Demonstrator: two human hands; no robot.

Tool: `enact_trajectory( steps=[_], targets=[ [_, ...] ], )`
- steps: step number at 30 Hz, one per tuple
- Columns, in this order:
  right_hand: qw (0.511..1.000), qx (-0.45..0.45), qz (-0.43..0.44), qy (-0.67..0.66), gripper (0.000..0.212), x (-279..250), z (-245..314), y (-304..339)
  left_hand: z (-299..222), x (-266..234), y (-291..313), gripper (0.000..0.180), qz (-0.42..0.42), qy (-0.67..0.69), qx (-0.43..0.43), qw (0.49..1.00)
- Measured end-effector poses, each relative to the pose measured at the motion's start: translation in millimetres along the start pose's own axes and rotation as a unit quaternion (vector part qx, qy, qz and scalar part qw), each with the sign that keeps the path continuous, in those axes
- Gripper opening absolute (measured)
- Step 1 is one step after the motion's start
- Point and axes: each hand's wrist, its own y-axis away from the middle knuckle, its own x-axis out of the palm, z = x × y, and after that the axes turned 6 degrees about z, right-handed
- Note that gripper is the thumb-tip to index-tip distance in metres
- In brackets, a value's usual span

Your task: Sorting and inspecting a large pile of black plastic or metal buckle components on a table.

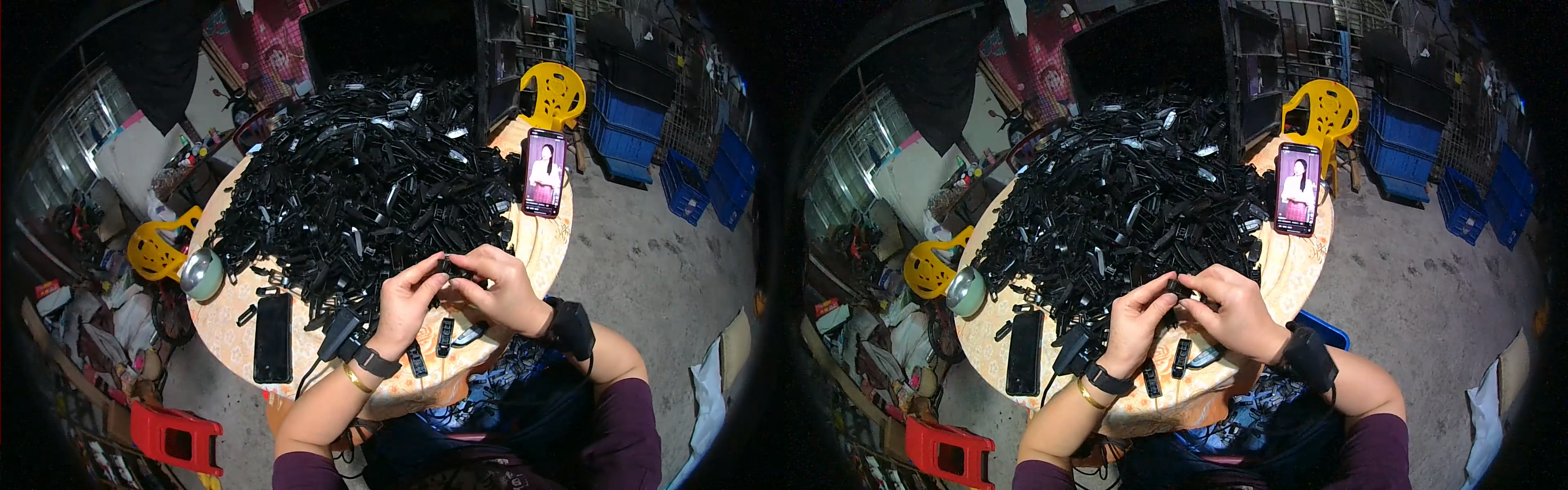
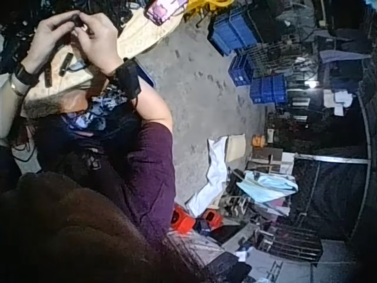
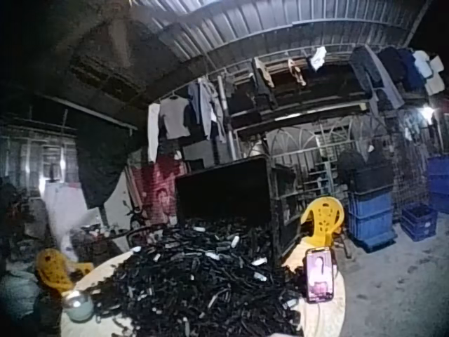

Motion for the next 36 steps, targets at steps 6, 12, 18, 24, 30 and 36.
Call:
enact_trajectory(
  steps=[6, 12, 18, 24, 30, 36],
  targets=[
    [0.999, -0.027, -0.014, 0.037, 0.036, 7, 0, -1, -3, 0, -1, 0.029, -0.001, 0.030, -0.009, 1.000],
    [0.979, 0.085, 0.103, -0.154, 0.033, 3, -6, -1, -8, -9, 0, 0.025, 0.062, 0.036, 0.038, 0.997],
    [0.997, -0.006, 0.071, -0.008, 0.030, 1, -3, 1, -15, -9, 3, 0.025, 0.067, -0.002, 0.059, 0.996],
    [0.983, 0.099, 0.132, -0.080, 0.036, -42, -50, -28, -21, 3, 3, 0.038, 0.064, -0.291, 0.220, 0.929],
    [0.980, 0.043, 0.005, 0.195, 0.029, -49, -105, -36, -3, 10, 5, 0.028, 0.264, -0.381, 0.268, 0.844],
    [0.967, 0.130, 0.019, 0.219, 0.027, -31, -123, -42, -16, -14, -6, 0.023, 0.193, -0.420, 0.226, 0.858]
  ],
)
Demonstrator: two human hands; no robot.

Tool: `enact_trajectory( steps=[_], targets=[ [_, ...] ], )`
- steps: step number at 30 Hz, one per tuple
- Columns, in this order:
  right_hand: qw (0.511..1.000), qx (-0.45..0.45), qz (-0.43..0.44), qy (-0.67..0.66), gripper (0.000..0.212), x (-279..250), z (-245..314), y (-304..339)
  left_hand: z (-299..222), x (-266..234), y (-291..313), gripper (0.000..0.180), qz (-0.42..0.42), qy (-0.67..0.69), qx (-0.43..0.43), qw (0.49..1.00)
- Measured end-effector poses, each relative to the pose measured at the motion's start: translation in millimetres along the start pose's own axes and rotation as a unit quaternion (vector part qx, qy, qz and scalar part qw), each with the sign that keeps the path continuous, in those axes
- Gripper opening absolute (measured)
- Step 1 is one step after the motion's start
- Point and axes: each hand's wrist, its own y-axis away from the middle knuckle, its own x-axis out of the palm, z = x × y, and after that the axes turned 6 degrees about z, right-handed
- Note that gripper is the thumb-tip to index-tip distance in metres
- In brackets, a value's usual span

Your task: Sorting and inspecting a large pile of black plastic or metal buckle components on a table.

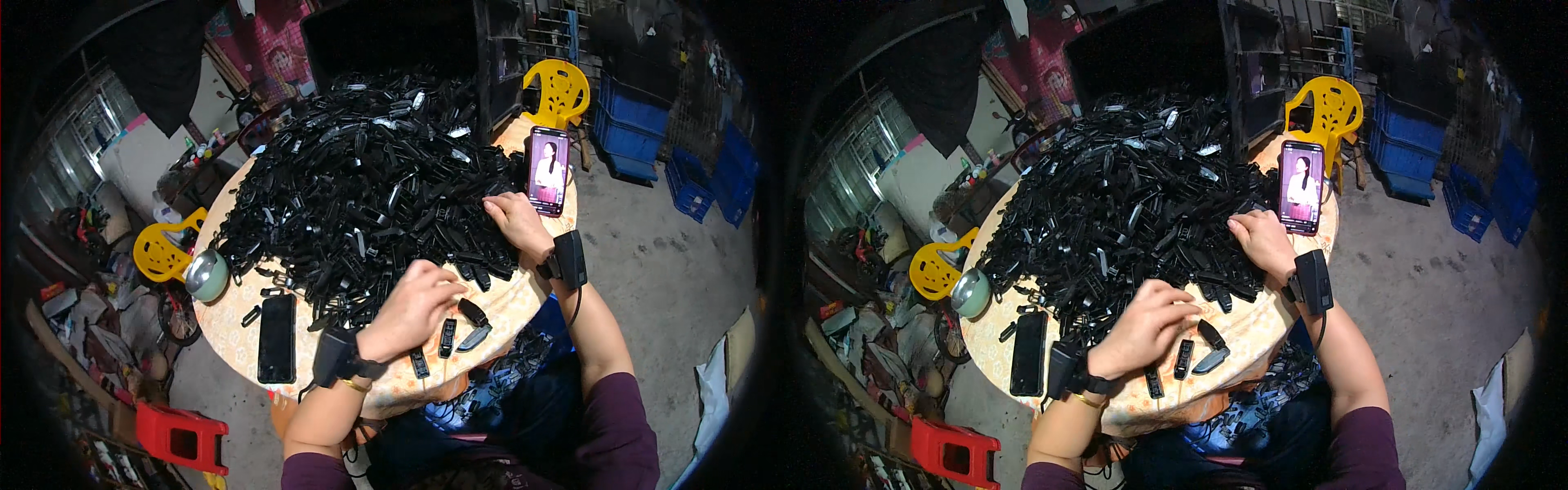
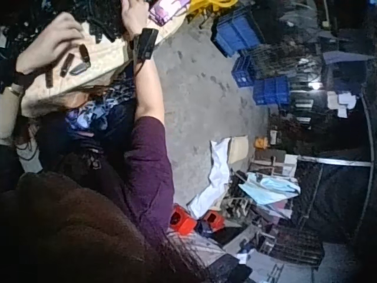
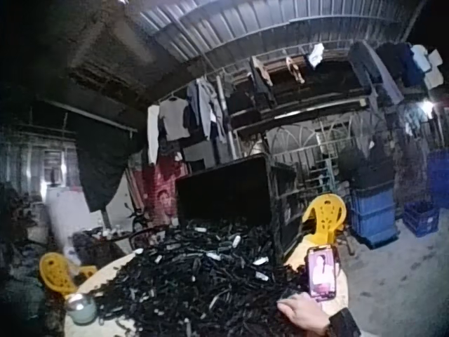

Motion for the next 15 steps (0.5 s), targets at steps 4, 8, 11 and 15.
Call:
enact_trajectory(
  steps=[4, 8, 11, 15],
  targets=[
    [0.998, 0.019, -0.047, -0.038, 0.021, 5, 5, 0, 11, -10, 10, 0.031, 0.060, -0.087, -0.051, 0.993],
    [0.988, 0.037, -0.056, -0.136, 0.024, 7, 3, 0, 13, -3, 10, 0.028, 0.080, -0.110, -0.054, 0.989],
    [0.987, 0.024, -0.088, -0.131, 0.022, 5, 9, 2, 11, 2, 6, 0.026, 0.049, -0.123, -0.038, 0.991],
    [0.961, -0.049, -0.194, -0.191, 0.027, 0, 26, 2, 8, 7, 0, 0.026, -0.059, -0.022, -0.069, 0.996]
  ],
)
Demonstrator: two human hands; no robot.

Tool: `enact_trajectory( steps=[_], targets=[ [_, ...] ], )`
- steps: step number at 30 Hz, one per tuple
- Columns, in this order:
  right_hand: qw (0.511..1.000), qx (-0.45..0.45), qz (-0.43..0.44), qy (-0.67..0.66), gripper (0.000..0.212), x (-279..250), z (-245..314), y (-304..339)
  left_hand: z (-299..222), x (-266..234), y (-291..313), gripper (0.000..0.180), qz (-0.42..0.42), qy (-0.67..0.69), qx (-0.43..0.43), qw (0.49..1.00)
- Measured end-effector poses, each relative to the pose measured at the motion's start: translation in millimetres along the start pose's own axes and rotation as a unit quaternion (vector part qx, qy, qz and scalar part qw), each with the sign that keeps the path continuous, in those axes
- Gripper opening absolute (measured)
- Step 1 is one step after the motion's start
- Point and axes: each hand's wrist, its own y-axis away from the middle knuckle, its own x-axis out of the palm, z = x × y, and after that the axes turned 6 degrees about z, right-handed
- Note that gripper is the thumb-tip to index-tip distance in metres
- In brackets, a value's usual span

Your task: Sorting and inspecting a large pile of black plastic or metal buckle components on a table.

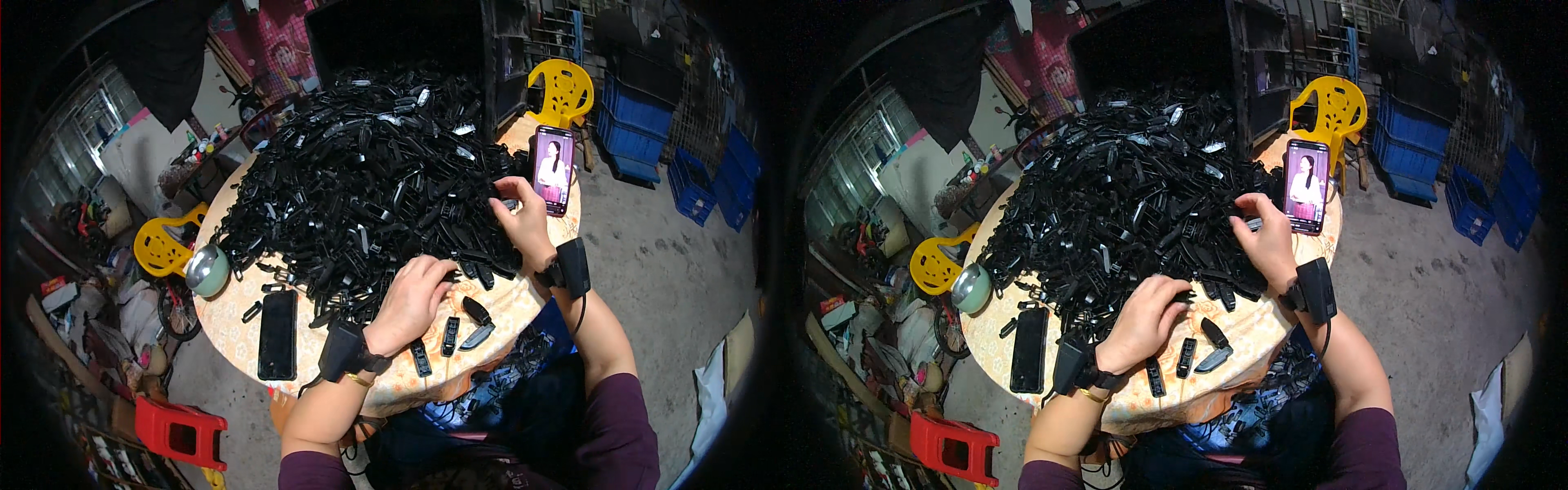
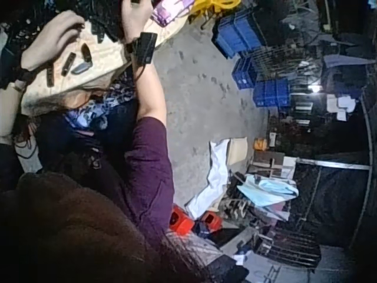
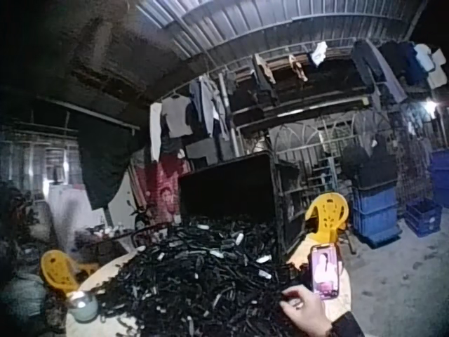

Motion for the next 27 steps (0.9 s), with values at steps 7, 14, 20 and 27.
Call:
enact_trajectory(
  steps=[7, 14, 20, 27],
  targets=[
    [0.952, -0.152, 0.242, -0.111, 0.030, 1, 90, 23, -3, -5, 1, 0.029, -0.077, 0.429, -0.237, 0.868],
    [0.966, -0.092, 0.219, -0.101, 0.030, 6, 94, 35, 1, -7, 3, 0.026, -0.076, 0.591, -0.236, 0.768],
    [0.972, -0.079, 0.197, -0.106, 0.030, 3, 93, 37, 5, -7, 2, 0.028, -0.069, 0.620, -0.166, 0.764],
    [0.974, -0.101, 0.176, -0.098, 0.029, 1, 97, 38, 4, 1, 3, 0.024, -0.145, 0.476, -0.160, 0.853]
  ],
)
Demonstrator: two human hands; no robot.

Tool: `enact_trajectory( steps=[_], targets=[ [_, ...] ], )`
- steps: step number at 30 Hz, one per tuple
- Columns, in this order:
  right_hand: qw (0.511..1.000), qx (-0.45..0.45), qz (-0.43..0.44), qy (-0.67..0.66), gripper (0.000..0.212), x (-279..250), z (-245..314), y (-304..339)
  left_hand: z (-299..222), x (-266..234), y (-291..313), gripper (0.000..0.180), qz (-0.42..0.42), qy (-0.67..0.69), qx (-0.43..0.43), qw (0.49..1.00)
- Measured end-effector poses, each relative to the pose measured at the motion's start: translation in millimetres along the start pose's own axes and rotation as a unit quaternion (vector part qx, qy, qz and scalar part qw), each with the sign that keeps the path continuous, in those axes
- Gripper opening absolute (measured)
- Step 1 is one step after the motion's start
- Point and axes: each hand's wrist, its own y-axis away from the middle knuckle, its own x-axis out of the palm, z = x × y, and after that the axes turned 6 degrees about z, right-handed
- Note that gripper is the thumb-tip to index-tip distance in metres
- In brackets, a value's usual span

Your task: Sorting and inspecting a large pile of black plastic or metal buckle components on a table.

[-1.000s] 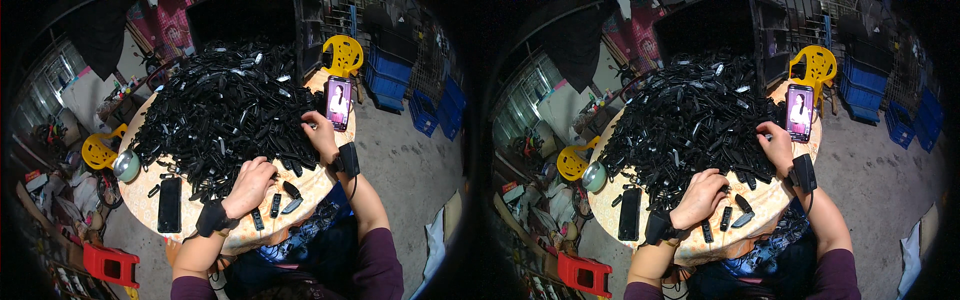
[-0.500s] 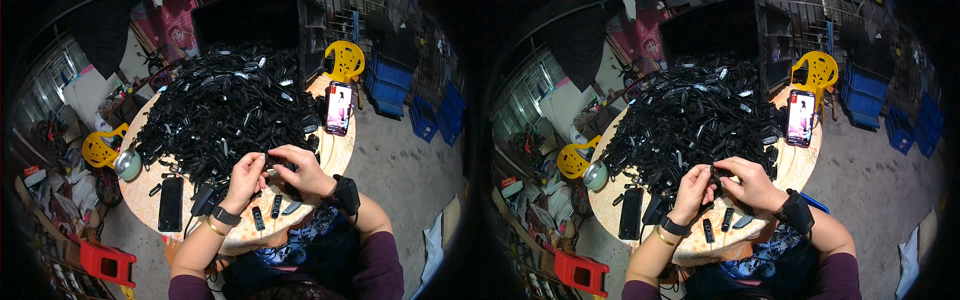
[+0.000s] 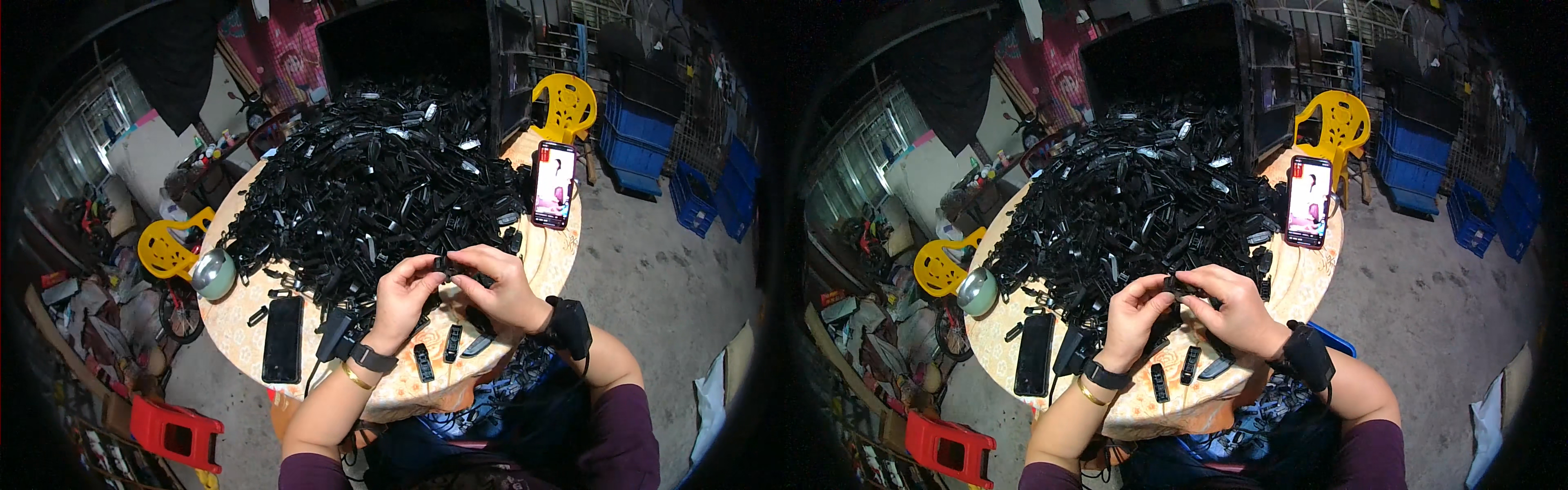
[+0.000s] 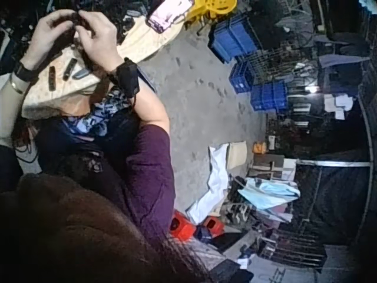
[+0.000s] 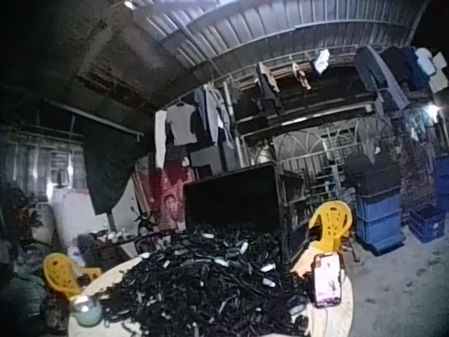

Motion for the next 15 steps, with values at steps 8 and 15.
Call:
enact_trajectory(
  steps=[8, 15],
  targets=[
    [0.995, -0.028, 0.001, 0.091, 0.028, 7, 2, 5, -5, 9, 5, 0.029, -0.022, -0.028, -0.013, 0.999],
    [0.991, 0.119, 0.064, -0.007, 0.035, 8, 2, 4, -7, -4, 1, 0.024, 0.019, -0.014, -0.022, 0.999]
  ],
)
